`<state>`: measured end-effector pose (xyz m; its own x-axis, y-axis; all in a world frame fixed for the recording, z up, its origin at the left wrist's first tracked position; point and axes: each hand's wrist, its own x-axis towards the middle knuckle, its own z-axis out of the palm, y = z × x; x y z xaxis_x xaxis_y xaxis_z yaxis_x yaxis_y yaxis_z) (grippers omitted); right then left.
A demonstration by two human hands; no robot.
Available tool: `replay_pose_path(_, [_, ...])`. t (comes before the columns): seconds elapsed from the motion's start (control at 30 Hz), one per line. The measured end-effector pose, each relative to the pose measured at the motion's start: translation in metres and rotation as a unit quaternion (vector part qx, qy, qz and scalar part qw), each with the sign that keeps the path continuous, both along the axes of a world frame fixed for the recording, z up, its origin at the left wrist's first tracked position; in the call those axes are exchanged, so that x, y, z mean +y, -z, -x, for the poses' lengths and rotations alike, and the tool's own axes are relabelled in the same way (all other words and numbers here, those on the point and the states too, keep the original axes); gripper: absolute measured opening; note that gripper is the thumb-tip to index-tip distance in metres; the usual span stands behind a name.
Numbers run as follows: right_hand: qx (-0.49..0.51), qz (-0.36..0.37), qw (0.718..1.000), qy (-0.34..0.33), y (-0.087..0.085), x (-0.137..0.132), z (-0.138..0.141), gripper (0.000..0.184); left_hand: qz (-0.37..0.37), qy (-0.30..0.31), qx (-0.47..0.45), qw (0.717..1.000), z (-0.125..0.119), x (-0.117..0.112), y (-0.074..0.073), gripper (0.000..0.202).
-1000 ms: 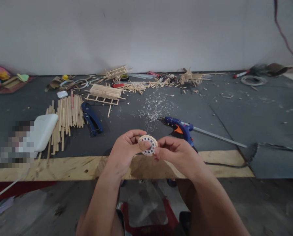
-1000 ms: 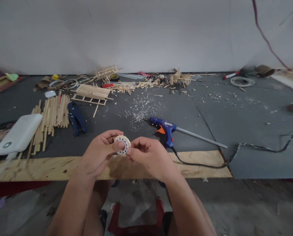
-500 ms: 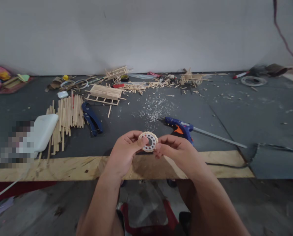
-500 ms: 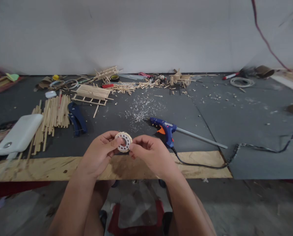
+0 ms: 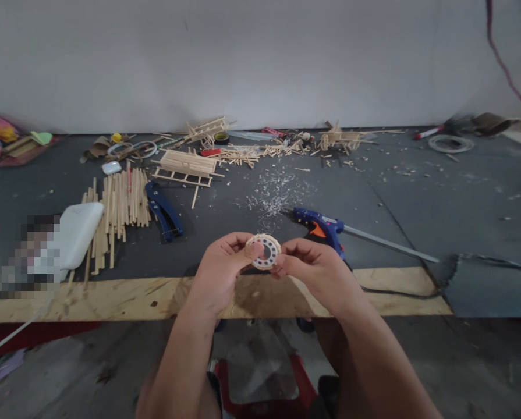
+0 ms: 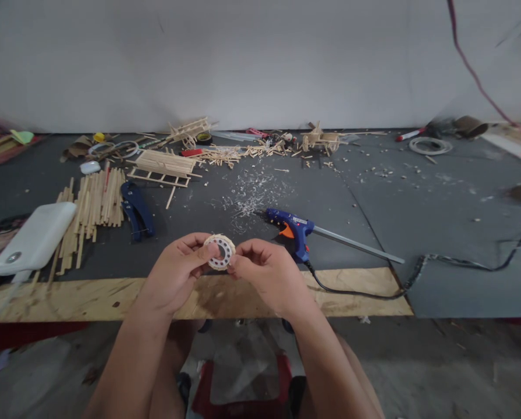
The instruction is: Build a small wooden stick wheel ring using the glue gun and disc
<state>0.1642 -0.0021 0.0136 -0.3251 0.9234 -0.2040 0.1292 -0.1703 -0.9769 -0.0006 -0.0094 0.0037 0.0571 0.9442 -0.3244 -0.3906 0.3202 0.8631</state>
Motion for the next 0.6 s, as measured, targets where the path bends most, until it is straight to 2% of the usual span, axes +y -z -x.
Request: replay_pose_path(0.6, [0.012, 0.005, 1.0, -0.021, -0.0028, -0.0007, 0.0, 0.009, 0.005, 0.035, -0.047, 0.998, 0.0011, -0.001, -0.0042, 0.021])
